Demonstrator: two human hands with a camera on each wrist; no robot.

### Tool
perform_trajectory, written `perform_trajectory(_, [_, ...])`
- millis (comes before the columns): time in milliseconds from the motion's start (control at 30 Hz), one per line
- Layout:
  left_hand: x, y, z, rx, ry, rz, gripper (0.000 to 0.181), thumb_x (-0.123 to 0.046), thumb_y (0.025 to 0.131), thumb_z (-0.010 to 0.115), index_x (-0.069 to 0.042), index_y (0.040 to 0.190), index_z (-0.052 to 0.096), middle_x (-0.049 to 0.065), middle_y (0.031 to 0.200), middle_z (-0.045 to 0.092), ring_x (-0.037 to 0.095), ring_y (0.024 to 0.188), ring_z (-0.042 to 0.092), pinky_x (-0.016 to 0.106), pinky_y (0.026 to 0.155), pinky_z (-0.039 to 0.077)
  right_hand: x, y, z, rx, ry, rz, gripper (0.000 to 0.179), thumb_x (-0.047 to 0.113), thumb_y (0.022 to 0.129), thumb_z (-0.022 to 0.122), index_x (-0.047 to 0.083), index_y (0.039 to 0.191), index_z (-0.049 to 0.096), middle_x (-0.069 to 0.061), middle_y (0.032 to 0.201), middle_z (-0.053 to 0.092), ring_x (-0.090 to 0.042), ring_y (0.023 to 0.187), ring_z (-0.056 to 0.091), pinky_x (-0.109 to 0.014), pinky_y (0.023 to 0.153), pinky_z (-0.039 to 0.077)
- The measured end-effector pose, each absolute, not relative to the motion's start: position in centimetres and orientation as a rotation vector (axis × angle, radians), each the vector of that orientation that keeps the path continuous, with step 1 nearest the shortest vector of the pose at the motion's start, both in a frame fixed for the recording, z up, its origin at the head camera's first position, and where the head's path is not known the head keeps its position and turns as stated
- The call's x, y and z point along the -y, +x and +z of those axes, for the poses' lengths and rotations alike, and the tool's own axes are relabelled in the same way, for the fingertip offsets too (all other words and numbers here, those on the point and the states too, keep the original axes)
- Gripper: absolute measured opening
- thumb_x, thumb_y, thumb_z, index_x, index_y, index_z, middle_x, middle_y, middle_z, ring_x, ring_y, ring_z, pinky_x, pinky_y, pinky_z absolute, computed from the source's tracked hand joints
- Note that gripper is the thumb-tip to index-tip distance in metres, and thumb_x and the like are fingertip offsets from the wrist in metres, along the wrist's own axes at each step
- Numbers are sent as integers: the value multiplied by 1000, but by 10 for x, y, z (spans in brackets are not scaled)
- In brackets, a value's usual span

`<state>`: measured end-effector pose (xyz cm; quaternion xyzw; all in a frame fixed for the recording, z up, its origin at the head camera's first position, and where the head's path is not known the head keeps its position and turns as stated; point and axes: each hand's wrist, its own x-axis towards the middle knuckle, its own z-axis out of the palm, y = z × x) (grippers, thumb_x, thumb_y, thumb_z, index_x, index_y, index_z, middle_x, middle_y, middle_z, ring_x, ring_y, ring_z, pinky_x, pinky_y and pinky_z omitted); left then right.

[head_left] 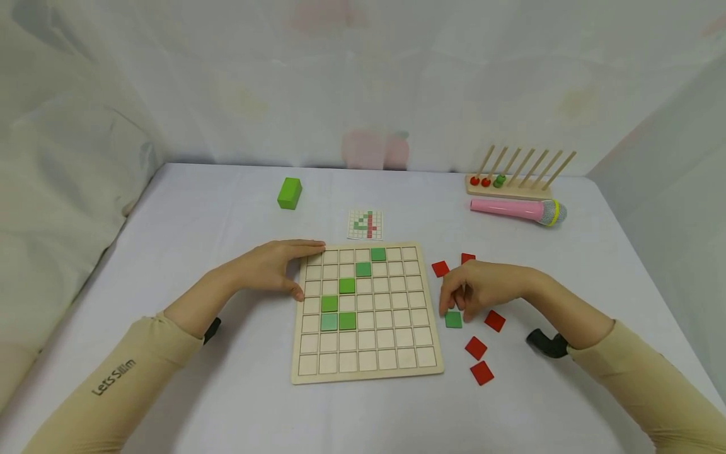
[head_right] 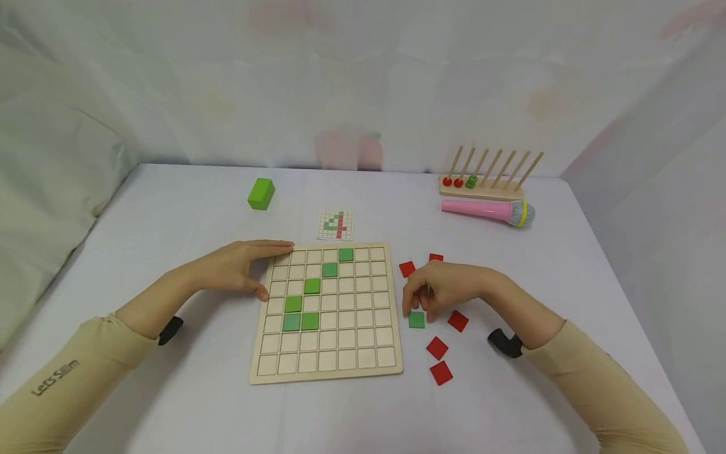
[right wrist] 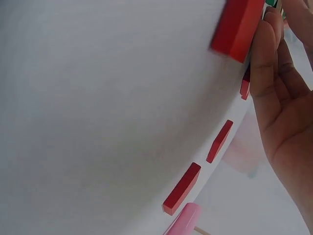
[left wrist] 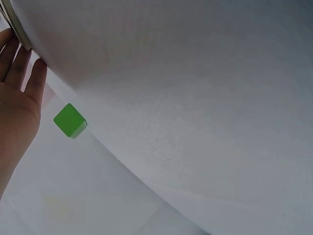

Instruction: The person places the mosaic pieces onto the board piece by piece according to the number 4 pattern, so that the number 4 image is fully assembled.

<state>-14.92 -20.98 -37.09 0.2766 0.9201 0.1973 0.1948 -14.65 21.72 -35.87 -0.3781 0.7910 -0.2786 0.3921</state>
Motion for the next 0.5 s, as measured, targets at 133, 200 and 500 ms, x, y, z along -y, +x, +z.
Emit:
perform_trajectory(133, [210, -149, -371, -2581, 781, 555, 102, -46, 64, 88, -22, 152, 41, -4, 160, 39, 27, 151, 33, 54, 121, 29, -216, -145, -358, -2024, -978, -688, 31, 3, 79, 78, 27, 98, 75, 0, 90, 65, -10, 79, 59, -22, 69, 55])
perform_trajectory(200, [210, -149, -371, -2580, 777, 554, 102, -46, 64, 88, -22, 152, 41, -4, 160, 39, 27, 151, 33, 54, 122, 29, -215, -144, -357, -2036, -990, -674, 30, 4, 79, 79, 27, 98, 75, 0, 90, 64, -9, 78, 59, -21, 69, 55])
perform_trajectory(500, [209, -147, -370, -2578, 762, 560, 100, -40, 65, 89, -21, 151, 42, -5, 160, 39, 27, 151, 33, 54, 122, 28, -209, -142, -356, -2080, -1009, -619, 24, 6, 78, 81, 24, 89, 71, 2, 83, 63, -6, 73, 57, -21, 65, 54])
